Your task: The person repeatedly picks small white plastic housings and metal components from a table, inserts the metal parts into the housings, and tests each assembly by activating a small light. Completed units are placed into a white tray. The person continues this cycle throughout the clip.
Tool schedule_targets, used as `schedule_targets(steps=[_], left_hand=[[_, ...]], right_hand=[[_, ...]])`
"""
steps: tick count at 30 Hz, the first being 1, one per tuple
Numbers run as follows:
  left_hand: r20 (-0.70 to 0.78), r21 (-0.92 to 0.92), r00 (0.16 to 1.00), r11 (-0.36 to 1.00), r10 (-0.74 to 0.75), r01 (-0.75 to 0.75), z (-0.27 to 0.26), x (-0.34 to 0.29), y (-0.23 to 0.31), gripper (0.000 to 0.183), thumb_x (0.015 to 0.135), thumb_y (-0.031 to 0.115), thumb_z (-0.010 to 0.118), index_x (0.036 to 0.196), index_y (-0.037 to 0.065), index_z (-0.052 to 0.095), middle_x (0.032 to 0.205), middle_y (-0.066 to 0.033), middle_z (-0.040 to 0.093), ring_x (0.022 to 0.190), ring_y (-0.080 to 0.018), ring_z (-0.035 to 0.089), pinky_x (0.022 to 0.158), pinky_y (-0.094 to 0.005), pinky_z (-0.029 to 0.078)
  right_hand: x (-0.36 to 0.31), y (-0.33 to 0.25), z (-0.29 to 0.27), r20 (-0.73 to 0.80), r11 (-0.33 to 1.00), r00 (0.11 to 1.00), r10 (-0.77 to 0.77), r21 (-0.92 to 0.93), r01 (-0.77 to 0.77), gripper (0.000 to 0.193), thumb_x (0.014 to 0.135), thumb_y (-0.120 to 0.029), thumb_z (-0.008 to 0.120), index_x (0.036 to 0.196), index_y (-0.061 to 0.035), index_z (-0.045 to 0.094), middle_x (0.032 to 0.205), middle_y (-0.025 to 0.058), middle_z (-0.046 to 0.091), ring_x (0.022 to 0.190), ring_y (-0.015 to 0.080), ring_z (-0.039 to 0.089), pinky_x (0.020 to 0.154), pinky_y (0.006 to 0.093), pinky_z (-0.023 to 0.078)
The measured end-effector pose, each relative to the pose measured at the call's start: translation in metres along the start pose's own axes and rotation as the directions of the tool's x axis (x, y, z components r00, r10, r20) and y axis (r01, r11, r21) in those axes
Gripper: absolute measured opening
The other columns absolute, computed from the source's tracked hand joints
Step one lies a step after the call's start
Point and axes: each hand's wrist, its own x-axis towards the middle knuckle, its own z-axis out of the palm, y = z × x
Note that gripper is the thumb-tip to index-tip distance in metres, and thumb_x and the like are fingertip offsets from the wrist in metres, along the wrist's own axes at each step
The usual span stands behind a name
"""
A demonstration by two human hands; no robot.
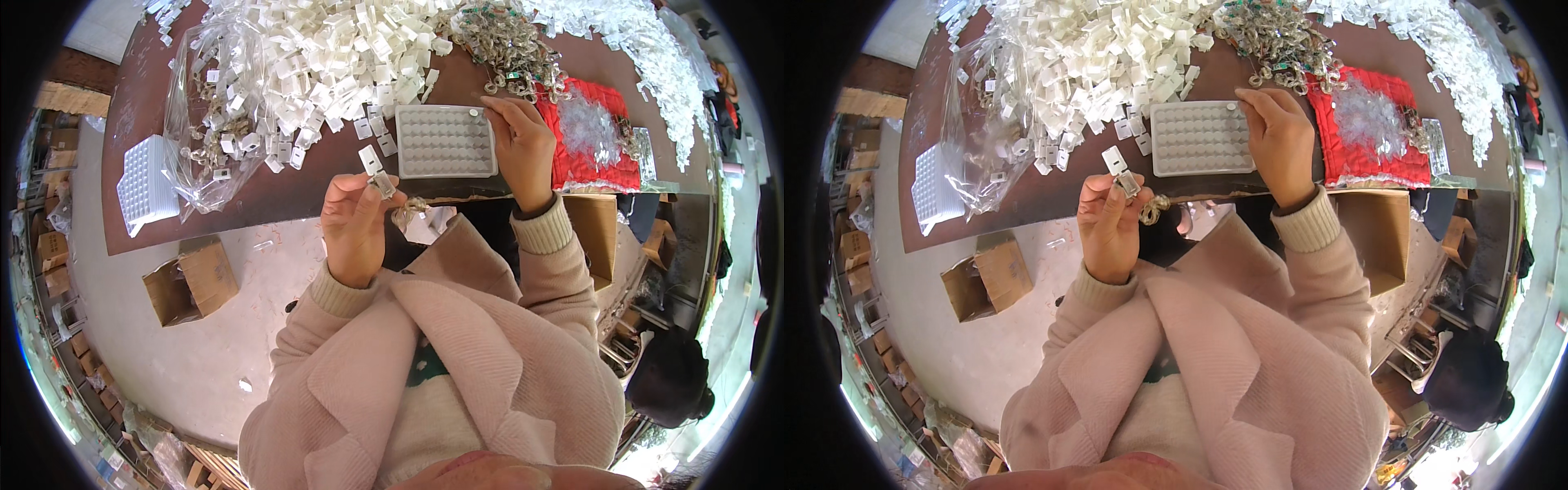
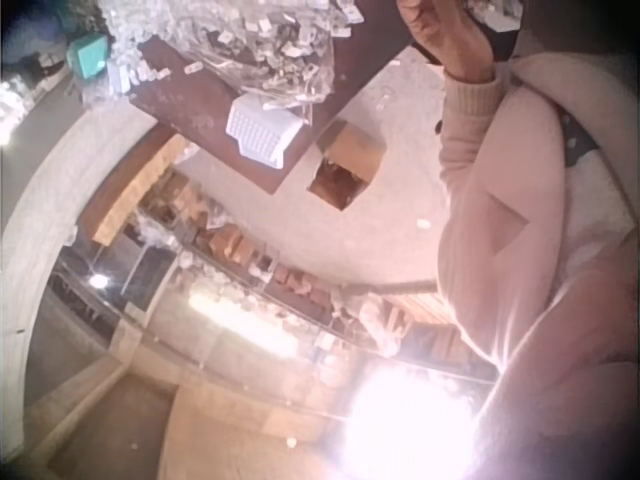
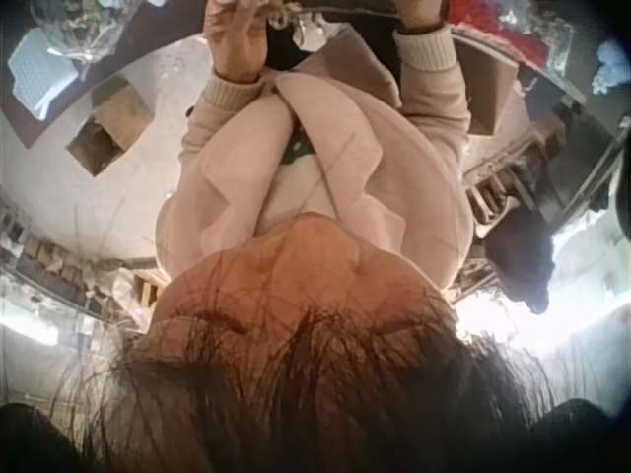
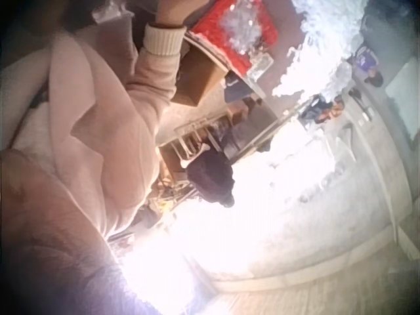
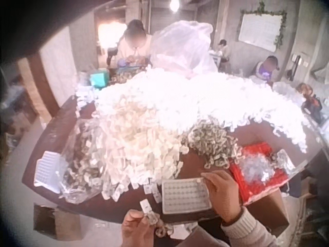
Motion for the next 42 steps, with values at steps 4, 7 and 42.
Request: schedule_targets(steps=[4,7,42], left_hand=[[-0.001,-0.015,1.0,1.0,0.008,-0.008,-0.002,0.002,-0.001,0.012,0.101,0.009,0.06,0.113,0.006,0.06,0.109,-0.016,0.069,0.09,-0.0215,0.064,0.085,-0.0399,0.052],[-0.017,-0.006,1.0,1.0,0.002,-0.002,-0.003,0.002,-0.001,0.012,0.101,0.009,0.061,0.112,0.006,0.06,0.108,-0.0161,0.069,0.09,-0.0209,0.063,0.085,-0.0395,0.051],[0.056,-0.09,0.997,0.995,-0.048,0.053,0.018,-0.013,0.0,0.014,0.098,0.001,0.062,0.112,0.001,0.063,0.106,-0.0116,0.071,0.087,-0.017,0.069,0.077,-0.0299,0.058]], right_hand=[[0.003,0.016,0.008,0.077,0.999,0.996,-0.035,-0.021,0.037,0.015,0.086,-0.004,0.072,0.1,-0.0052,0.074,0.09,0.0123,0.069,0.079,0.0296,0.068,0.068,0.0349,0.054],[0.004,0.014,0.008,0.115,0.982,0.983,-0.144,-0.104,0.156,0.015,0.085,-0.005,0.072,0.1,-0.0058,0.073,0.09,0.0119,0.069,0.079,0.0299,0.067,0.068,0.0353,0.054],[-0.031,-0.097,-0.013,0.151,0.912,0.913,-0.38,0.228,0.342,0.032,0.071,0.003,0.072,0.103,-0.0033,0.071,0.096,0.0079,0.068,0.081,0.0252,0.066,0.07,0.034,0.054]])
